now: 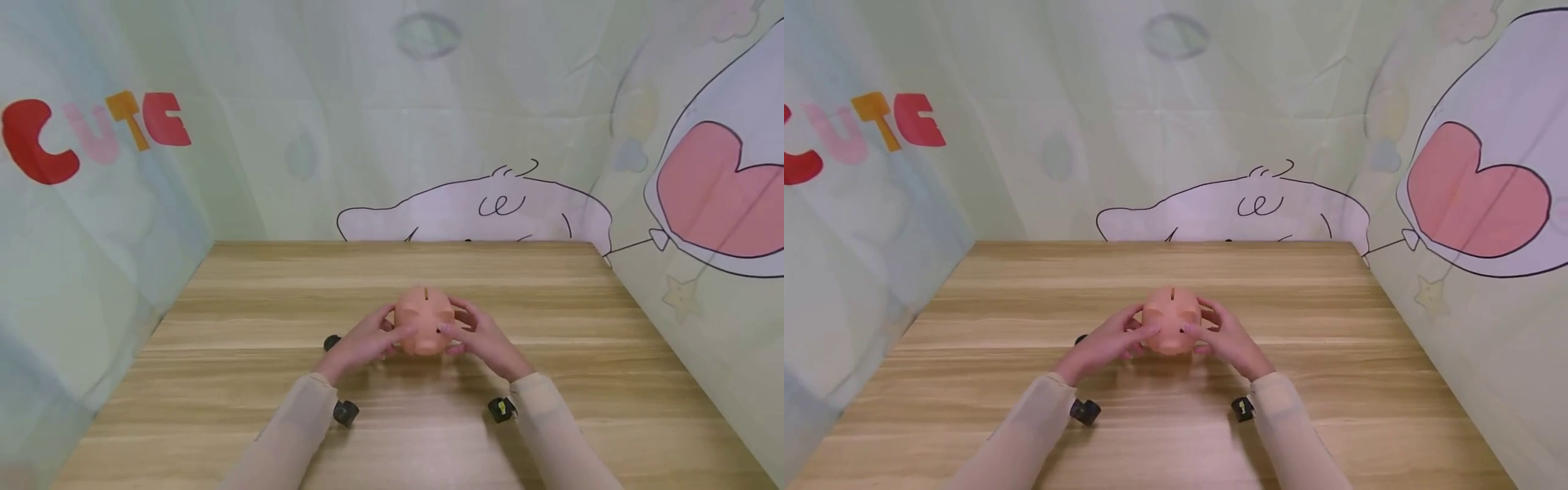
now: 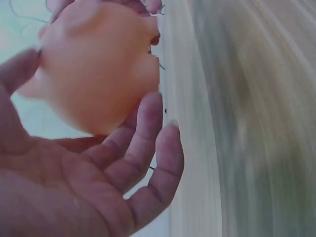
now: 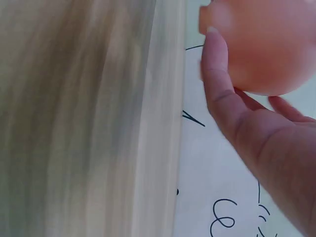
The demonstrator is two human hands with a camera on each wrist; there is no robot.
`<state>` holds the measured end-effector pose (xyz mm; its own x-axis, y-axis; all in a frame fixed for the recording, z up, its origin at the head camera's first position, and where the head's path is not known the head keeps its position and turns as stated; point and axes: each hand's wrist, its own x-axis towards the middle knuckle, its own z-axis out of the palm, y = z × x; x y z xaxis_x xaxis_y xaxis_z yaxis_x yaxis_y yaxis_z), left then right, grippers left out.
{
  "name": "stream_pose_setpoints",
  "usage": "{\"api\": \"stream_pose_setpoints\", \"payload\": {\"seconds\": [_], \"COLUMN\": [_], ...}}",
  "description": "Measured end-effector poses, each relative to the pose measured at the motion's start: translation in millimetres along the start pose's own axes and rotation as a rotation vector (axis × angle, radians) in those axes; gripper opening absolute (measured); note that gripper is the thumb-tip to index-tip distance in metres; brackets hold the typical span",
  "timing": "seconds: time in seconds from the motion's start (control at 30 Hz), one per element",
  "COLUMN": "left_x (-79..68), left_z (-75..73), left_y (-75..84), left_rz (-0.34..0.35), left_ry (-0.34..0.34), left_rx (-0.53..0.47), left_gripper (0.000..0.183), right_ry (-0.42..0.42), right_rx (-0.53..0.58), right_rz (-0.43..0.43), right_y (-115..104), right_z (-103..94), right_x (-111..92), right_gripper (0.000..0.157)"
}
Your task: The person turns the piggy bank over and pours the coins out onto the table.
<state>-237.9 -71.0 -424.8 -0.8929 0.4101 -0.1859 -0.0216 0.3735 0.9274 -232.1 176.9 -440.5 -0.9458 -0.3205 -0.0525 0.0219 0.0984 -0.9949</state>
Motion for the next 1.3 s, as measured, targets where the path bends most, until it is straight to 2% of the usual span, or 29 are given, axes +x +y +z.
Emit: {"api": "stream_pose_setpoints", "payload": {"seconds": [0.17,0.37,0.5,0.63,1.03,1.3], "left_x": [0.1,-1.9,-2.0,-1.3,-5.2,-3.2], "left_z": [-4.2,-4.9,-5.0,-3.6,1.8,4.7], "left_y": [-1.7,-2.5,-2.6,-3.0,-3.8,-6.2], "left_rz": [0.018,0.044,0.104,0.159,0.167,0.22], "left_ry": [-0.001,0.034,0.058,0.053,0.09,0.12], "left_rx": [0.025,0.025,0.005,-0.036,-0.054,-0.058], "left_gripper": [0.09,0.099,0.099,0.1,0.099,0.098], "right_ry": [-0.033,-0.009,-0.001,0.003,-0.037,-0.069], "right_rx": [0.008,-0.048,-0.041,-0.033,0.045,-0.01], "right_rz": [-0.092,-0.127,-0.172,-0.208,-0.297,-0.383], "right_y": [0.2,-1.1,-1.7,-1.6,1.8,5.2], "right_z": [-2.7,0.0,2.1,3.1,4.4,3.5], "right_x": [-2.4,-2.1,-1.0,-1.9,-4.5,-4.0], "right_gripper": [0.077,0.083,0.086,0.087,0.093,0.093]}}
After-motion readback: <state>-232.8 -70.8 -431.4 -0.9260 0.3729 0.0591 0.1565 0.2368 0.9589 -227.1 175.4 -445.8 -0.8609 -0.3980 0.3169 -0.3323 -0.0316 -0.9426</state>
